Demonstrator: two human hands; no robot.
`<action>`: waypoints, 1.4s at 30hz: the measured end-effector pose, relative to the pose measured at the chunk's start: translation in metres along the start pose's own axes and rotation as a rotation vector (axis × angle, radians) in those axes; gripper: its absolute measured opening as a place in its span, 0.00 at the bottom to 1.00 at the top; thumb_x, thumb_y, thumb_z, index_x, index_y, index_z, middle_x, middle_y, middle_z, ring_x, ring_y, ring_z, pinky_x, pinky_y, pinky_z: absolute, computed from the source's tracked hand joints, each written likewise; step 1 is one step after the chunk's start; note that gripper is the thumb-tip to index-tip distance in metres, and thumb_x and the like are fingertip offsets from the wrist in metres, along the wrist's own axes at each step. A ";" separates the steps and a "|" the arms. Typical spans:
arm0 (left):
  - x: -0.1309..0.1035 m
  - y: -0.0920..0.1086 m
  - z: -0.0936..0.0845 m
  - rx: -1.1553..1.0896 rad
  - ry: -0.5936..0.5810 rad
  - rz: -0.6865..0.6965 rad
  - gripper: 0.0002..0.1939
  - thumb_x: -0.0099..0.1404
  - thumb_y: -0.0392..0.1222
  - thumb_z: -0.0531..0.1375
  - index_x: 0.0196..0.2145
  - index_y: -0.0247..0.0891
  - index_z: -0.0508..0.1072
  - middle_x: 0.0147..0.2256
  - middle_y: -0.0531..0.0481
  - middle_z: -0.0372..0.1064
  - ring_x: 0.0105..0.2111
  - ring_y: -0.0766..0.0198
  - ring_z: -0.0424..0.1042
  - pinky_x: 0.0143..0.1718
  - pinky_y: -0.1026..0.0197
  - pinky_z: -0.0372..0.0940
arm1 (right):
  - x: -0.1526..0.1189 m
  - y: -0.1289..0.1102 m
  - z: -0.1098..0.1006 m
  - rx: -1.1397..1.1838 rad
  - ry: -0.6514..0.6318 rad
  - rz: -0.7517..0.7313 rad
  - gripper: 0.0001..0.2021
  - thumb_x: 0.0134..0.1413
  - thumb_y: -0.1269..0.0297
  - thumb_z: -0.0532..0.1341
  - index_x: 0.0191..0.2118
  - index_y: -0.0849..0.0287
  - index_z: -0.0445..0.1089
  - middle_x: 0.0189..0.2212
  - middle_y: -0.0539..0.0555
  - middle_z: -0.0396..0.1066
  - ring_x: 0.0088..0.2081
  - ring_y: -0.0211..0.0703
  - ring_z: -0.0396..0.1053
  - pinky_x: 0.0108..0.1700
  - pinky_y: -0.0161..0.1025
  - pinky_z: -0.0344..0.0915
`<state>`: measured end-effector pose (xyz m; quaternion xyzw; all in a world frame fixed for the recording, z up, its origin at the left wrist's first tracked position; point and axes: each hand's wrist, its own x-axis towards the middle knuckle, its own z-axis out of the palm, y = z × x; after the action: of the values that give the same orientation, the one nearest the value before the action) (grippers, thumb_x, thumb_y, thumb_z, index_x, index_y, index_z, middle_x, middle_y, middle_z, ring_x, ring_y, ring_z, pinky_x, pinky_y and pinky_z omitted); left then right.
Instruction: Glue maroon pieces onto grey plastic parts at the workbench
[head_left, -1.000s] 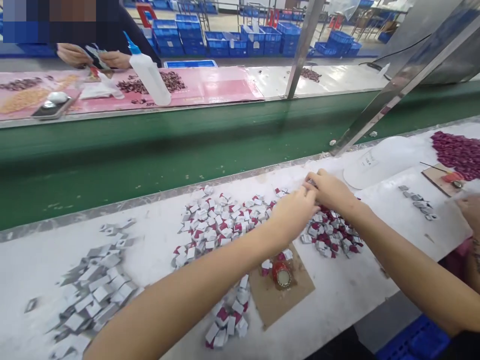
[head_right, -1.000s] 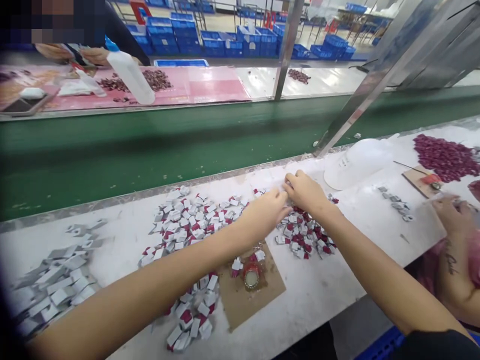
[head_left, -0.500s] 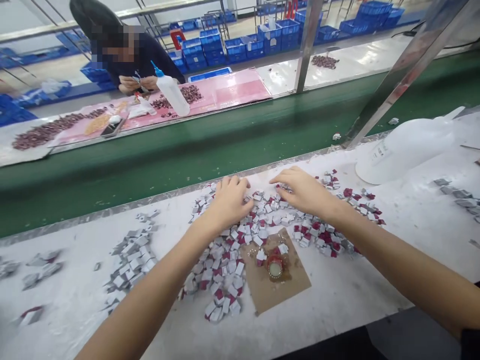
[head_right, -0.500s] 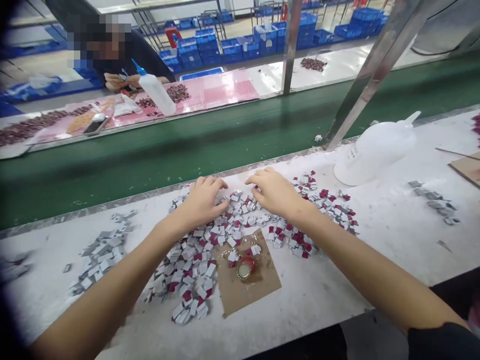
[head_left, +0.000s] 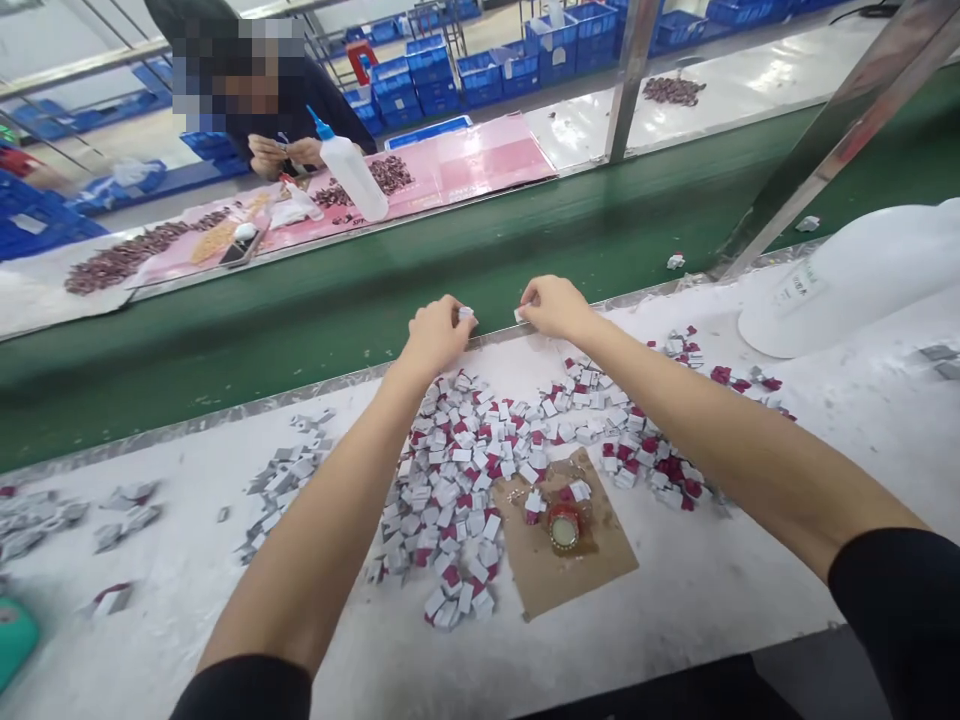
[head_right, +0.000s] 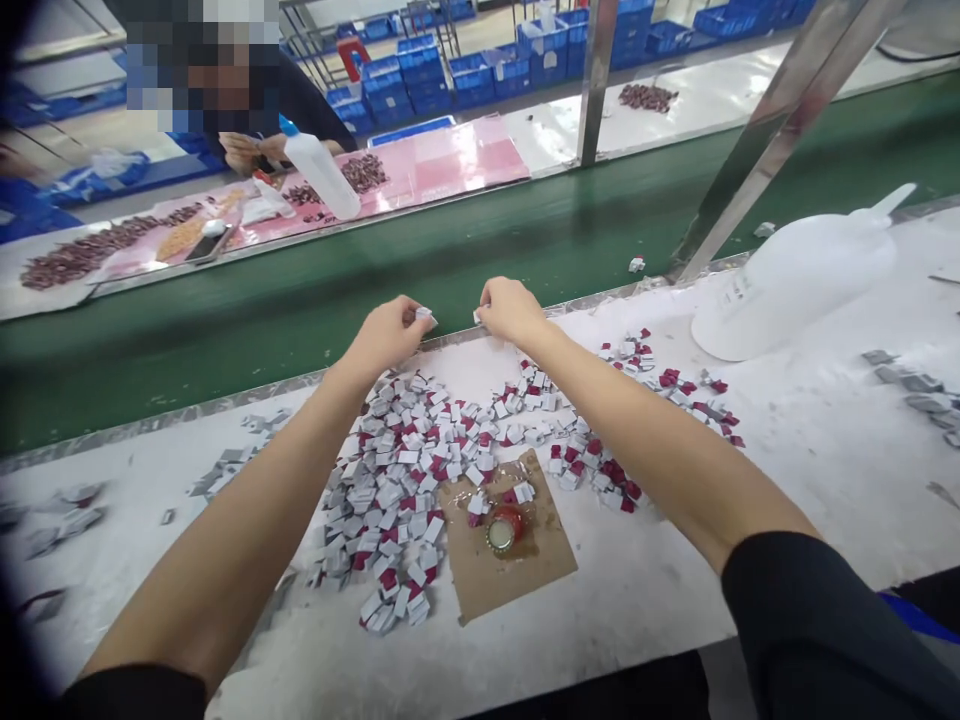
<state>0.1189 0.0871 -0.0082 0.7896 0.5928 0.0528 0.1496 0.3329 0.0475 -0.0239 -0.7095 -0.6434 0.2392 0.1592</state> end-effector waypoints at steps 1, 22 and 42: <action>0.012 -0.003 -0.001 0.016 0.032 -0.057 0.16 0.77 0.44 0.58 0.55 0.38 0.79 0.57 0.31 0.83 0.60 0.37 0.78 0.64 0.39 0.69 | 0.010 -0.001 0.001 0.007 0.036 0.040 0.20 0.77 0.54 0.71 0.65 0.57 0.77 0.64 0.61 0.79 0.59 0.56 0.81 0.61 0.59 0.81; -0.078 -0.061 -0.026 0.032 0.127 -0.060 0.27 0.75 0.52 0.57 0.66 0.40 0.75 0.65 0.30 0.73 0.70 0.31 0.67 0.74 0.32 0.61 | -0.169 0.021 -0.035 0.138 0.055 0.022 0.15 0.73 0.55 0.64 0.53 0.55 0.85 0.50 0.62 0.87 0.45 0.59 0.83 0.42 0.49 0.76; -0.132 0.006 0.019 0.001 0.024 0.320 0.20 0.80 0.44 0.55 0.61 0.35 0.79 0.57 0.31 0.74 0.64 0.37 0.73 0.68 0.36 0.69 | -0.248 0.070 -0.017 -0.171 0.235 -0.165 0.14 0.77 0.65 0.61 0.57 0.56 0.83 0.52 0.63 0.83 0.55 0.64 0.76 0.56 0.57 0.75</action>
<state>0.0914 -0.0435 -0.0119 0.8732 0.4614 0.0851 0.1315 0.3868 -0.2047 -0.0141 -0.6883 -0.6945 0.0852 0.1914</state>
